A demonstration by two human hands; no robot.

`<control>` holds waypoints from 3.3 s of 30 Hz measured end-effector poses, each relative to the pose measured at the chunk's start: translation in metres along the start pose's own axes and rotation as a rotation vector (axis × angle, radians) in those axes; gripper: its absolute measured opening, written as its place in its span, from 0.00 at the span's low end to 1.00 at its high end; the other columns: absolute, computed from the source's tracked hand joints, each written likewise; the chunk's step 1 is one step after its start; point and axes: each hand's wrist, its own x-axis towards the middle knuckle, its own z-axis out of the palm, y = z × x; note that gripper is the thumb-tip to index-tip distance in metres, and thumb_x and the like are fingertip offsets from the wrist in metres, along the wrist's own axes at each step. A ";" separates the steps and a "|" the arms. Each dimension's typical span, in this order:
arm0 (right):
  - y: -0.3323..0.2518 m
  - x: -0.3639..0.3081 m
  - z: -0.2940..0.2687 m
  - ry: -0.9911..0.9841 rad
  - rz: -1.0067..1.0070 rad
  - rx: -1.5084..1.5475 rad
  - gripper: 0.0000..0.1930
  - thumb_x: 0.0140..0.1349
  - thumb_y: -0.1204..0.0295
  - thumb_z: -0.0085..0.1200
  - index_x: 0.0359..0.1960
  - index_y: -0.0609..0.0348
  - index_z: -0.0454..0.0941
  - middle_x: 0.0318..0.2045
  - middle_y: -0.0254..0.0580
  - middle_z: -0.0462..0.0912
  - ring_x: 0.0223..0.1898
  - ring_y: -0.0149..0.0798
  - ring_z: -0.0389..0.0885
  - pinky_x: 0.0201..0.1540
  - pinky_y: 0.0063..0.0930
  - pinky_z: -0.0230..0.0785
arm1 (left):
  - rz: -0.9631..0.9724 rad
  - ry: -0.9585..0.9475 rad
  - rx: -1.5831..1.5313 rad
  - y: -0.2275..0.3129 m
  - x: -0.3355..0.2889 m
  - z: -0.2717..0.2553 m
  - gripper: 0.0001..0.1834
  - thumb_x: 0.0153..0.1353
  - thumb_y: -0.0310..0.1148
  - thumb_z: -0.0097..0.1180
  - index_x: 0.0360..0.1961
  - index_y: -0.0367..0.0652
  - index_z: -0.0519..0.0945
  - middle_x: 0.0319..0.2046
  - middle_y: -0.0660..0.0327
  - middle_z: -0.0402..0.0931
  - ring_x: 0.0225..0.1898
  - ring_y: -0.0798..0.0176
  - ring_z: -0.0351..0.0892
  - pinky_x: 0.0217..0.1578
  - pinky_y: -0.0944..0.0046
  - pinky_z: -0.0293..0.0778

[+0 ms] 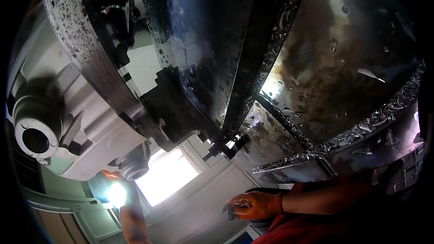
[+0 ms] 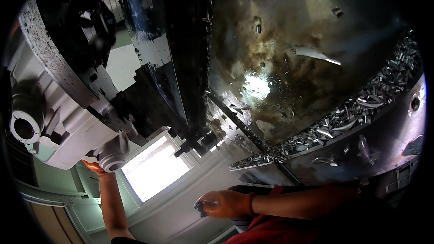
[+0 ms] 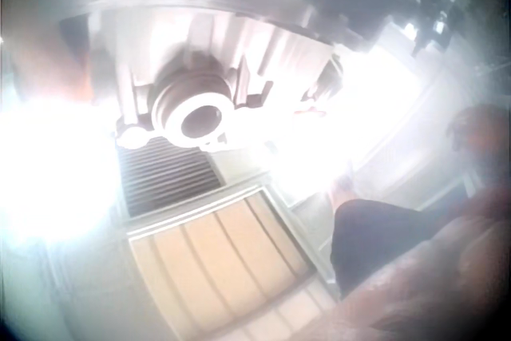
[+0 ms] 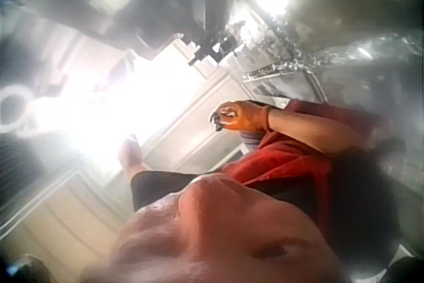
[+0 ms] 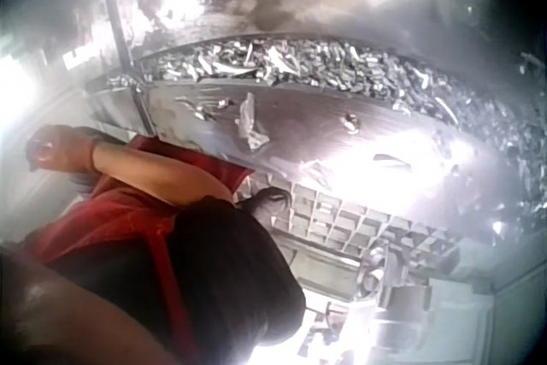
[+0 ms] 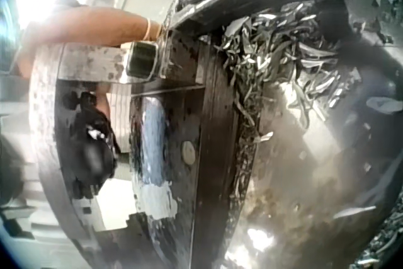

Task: The person cleans a large metal housing inside an industrial enclosure by hand using a brush and a cleaning solution, wiping away metal shavings and debris while another person assists by holding the part in place.

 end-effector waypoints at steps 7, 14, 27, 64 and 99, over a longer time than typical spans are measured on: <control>0.008 -0.006 0.003 0.008 0.069 0.060 0.14 0.64 0.71 0.60 0.51 0.60 0.79 0.43 0.47 0.84 0.42 0.44 0.85 0.46 0.33 0.78 | 0.073 0.015 0.226 -0.002 -0.001 0.002 0.27 0.67 0.51 0.55 0.58 0.45 0.79 0.56 0.48 0.77 0.56 0.51 0.78 0.59 0.48 0.71; 0.007 -0.006 0.000 -0.087 0.136 -0.056 0.16 0.65 0.70 0.60 0.53 0.59 0.78 0.44 0.47 0.84 0.44 0.41 0.85 0.47 0.33 0.77 | 0.205 0.010 0.604 -0.007 0.000 0.002 0.26 0.67 0.49 0.55 0.58 0.43 0.78 0.56 0.48 0.77 0.56 0.52 0.78 0.58 0.49 0.71; -0.005 -0.002 -0.002 -0.116 0.315 0.039 0.17 0.67 0.66 0.59 0.55 0.57 0.78 0.47 0.45 0.84 0.49 0.43 0.84 0.51 0.33 0.74 | 0.375 0.024 0.931 -0.017 0.001 0.009 0.24 0.68 0.45 0.55 0.58 0.41 0.77 0.55 0.50 0.76 0.56 0.52 0.77 0.58 0.50 0.71; -0.171 0.326 -0.120 0.058 -0.599 -1.108 0.21 0.69 0.60 0.52 0.60 0.55 0.72 0.53 0.44 0.78 0.58 0.45 0.75 0.64 0.45 0.65 | 0.146 0.385 0.151 -0.004 -0.006 0.115 0.30 0.61 0.29 0.47 0.66 0.30 0.67 0.62 0.41 0.70 0.63 0.45 0.71 0.65 0.54 0.65; -0.091 0.159 -0.021 0.576 0.106 0.766 0.13 0.72 0.54 0.48 0.40 0.46 0.81 0.34 0.27 0.83 0.37 0.24 0.79 0.38 0.22 0.69 | 0.066 0.363 -0.093 -0.013 0.000 0.083 0.26 0.74 0.44 0.45 0.65 0.38 0.68 0.60 0.55 0.71 0.61 0.57 0.71 0.64 0.56 0.66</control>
